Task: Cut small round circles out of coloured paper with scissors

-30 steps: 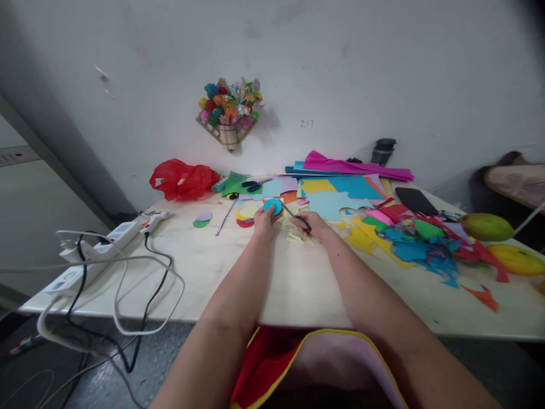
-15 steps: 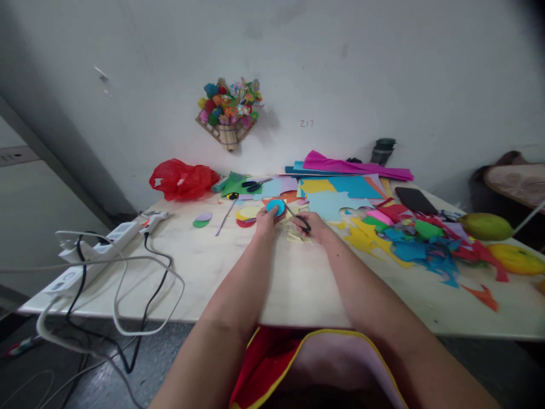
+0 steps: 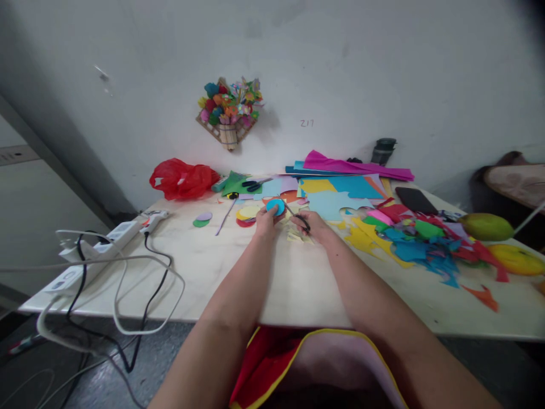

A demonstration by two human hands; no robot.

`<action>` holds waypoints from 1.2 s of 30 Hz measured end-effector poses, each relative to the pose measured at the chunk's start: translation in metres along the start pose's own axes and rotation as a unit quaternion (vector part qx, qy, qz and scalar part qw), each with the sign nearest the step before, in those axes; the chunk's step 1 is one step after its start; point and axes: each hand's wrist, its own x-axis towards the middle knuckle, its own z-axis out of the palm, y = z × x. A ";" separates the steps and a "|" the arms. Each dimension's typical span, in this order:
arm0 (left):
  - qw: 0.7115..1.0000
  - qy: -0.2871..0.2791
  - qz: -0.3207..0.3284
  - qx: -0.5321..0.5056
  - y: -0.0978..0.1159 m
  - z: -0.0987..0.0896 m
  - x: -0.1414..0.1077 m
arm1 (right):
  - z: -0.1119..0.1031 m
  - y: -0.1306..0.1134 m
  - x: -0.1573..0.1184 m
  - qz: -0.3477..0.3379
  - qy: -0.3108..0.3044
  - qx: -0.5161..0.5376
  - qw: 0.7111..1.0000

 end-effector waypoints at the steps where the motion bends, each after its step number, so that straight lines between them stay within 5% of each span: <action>1: 1.000 0.001 0.001 0.000 0.000 0.000 0.000 | 0.000 0.000 0.000 -0.001 0.001 -0.001 1.000; 36: 1.000 -0.008 0.001 0.000 0.000 -0.004 0.005 | 0.002 0.001 -0.002 0.014 -0.006 -0.002 1.000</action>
